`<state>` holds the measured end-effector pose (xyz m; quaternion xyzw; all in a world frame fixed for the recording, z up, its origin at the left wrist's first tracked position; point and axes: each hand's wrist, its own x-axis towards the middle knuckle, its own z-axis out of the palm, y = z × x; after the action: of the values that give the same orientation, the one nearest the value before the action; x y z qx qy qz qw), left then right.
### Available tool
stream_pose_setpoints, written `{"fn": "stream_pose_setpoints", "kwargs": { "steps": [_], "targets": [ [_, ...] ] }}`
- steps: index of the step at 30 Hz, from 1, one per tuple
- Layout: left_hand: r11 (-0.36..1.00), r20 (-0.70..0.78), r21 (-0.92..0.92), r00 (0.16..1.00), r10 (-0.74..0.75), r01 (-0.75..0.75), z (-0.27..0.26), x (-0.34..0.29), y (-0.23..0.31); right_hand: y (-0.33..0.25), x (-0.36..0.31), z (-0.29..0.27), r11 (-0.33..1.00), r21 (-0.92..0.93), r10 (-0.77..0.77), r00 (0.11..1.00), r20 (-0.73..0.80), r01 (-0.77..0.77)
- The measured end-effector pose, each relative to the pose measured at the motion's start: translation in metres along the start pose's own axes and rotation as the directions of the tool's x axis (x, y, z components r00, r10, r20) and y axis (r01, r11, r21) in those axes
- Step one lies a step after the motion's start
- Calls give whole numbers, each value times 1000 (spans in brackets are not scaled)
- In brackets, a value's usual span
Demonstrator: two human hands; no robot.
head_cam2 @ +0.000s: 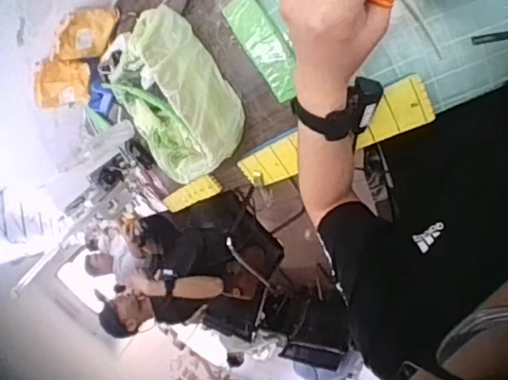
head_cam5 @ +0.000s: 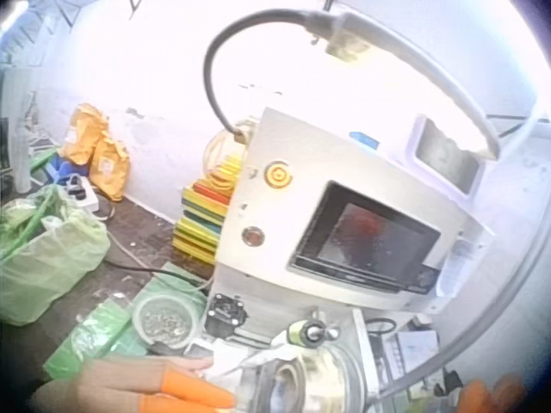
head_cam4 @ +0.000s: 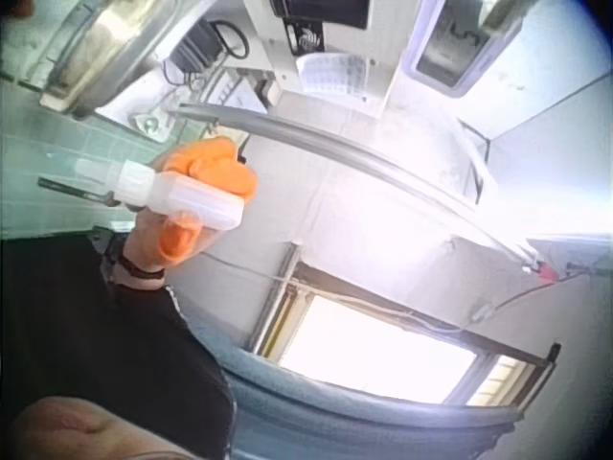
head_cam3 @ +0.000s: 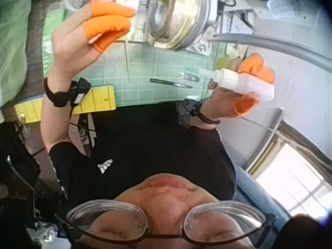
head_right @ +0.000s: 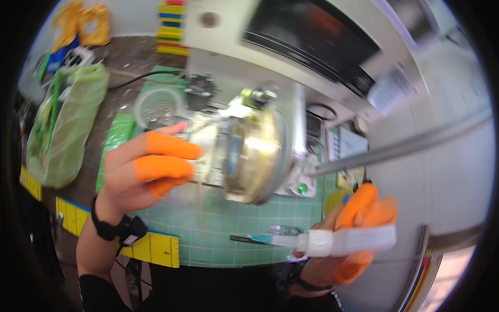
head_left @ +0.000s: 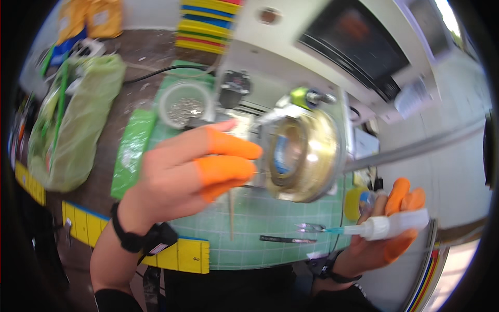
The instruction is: Using a small specialized machine to assemble or press small metal components together while wearing finger cots.
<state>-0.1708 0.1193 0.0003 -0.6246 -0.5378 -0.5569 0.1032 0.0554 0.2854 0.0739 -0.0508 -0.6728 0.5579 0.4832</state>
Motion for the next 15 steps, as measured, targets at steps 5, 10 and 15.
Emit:
{"fn": "stream_pose_setpoints", "kwargs": {
  "steps": [5,10,15],
  "targets": [
    [993,45,24,992,-120,119,-6,0,5,-37,27,-144,984,143,-75,980,-185,103],
    [983,72,55,981,-178,174,-12,-4,7,-76,21,-238,768,-638,-183,939,-292,-49],
    [979,162,74,966,-201,191,-21,-20,-12,-83,5,-242,649,-734,-59,950,-308,-198]
  ]
}}
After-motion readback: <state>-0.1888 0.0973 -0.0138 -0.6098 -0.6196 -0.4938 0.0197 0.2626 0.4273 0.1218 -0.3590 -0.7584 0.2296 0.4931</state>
